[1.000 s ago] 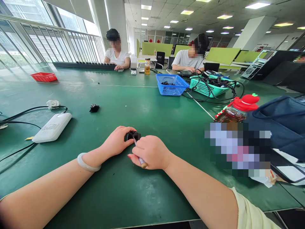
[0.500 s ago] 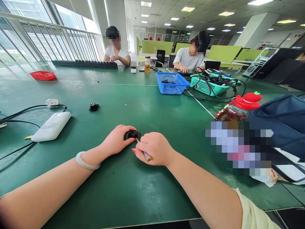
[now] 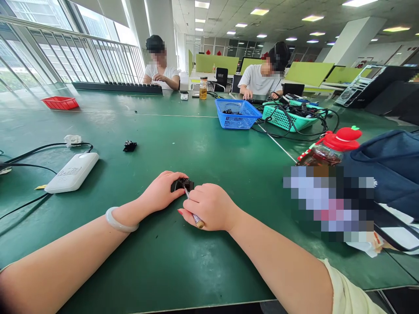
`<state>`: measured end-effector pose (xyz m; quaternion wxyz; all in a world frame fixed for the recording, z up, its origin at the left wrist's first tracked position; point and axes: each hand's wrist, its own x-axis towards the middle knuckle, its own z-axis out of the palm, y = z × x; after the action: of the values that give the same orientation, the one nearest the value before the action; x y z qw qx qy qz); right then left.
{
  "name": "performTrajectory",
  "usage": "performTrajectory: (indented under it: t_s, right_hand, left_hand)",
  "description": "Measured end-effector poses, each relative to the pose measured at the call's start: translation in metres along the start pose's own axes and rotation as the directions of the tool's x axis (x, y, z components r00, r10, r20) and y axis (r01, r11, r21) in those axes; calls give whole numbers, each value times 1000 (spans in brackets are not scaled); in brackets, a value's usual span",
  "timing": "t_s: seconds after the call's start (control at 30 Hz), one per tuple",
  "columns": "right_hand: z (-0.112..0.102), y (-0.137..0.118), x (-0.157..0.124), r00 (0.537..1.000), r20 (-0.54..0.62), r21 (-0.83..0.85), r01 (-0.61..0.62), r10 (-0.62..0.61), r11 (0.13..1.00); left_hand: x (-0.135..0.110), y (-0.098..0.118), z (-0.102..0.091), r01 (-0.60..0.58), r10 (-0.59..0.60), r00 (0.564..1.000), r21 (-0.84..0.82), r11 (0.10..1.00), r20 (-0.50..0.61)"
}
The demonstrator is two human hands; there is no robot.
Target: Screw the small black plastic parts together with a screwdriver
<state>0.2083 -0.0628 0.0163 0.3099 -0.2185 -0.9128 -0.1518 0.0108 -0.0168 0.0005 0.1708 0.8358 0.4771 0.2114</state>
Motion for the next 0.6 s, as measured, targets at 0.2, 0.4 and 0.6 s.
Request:
performTrajectory:
  t_s: [0.2,0.4,0.6]
  right_hand:
    - [3,-6,3,995,90,-38,-30,33,999]
    - [-9,6,0,976,106,102,-199,188,975]
    - [-17,14,-4,972,139,211,-218,192,953]
  left_hand:
    - [1,2,-1,21,-20,999,-38,999,30]
    - [2,-1,-2,30,-28,999,-70,997,26]
    - [2,-2,-3,47,-46,999,-55,997,20]
